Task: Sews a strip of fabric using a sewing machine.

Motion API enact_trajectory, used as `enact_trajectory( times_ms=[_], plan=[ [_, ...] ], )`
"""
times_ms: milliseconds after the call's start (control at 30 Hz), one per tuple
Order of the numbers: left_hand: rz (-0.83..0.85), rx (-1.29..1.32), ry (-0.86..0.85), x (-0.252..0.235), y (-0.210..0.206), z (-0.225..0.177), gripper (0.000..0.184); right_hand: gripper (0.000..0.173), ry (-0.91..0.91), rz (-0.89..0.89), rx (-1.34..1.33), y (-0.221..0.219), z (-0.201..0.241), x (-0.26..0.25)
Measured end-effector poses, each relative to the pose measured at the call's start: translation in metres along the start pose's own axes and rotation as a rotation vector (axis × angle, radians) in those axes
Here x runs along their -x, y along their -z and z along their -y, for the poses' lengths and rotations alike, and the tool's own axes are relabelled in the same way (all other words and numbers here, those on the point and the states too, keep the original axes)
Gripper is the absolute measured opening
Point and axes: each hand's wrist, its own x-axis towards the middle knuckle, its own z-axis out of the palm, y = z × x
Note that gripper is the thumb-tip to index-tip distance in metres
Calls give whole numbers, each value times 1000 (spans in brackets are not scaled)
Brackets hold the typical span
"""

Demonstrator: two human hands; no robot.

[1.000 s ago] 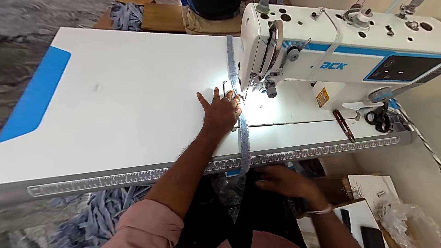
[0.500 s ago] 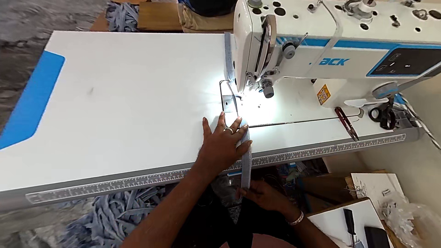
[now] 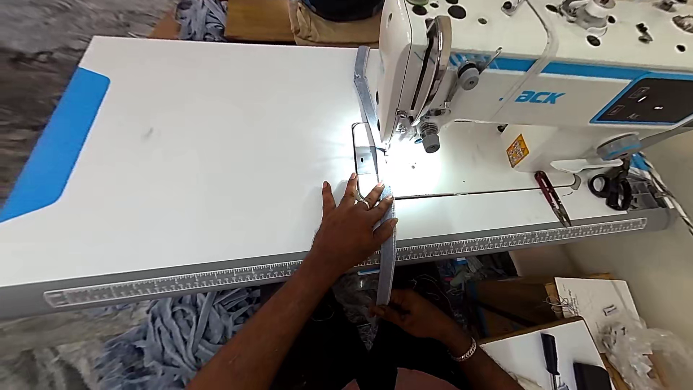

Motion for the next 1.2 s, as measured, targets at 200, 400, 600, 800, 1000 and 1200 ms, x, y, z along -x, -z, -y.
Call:
enact_trajectory(
  times_ms=[200,400,600,800,1000,1200],
  plan=[
    [-1,-13,-15,0,0,1,59,33,-2,1,-4,-1,2,0],
    [10,-4,-22,2,1,1,61,37,77,-121,-18,-2,7,1],
    [8,15,-34,3,1,1,59,33,114,-144,-28,0,5,0],
    [8,30,-28,1,4,1,56,34,103,-140,-35,0,2,-1],
    [54,-28,46,-15,7,5,70,35,84,-131,-31,1,1,-3],
    [73,-40,140,-53,8,19,67,36,-23,-53,221,15,14,3]
  ],
)
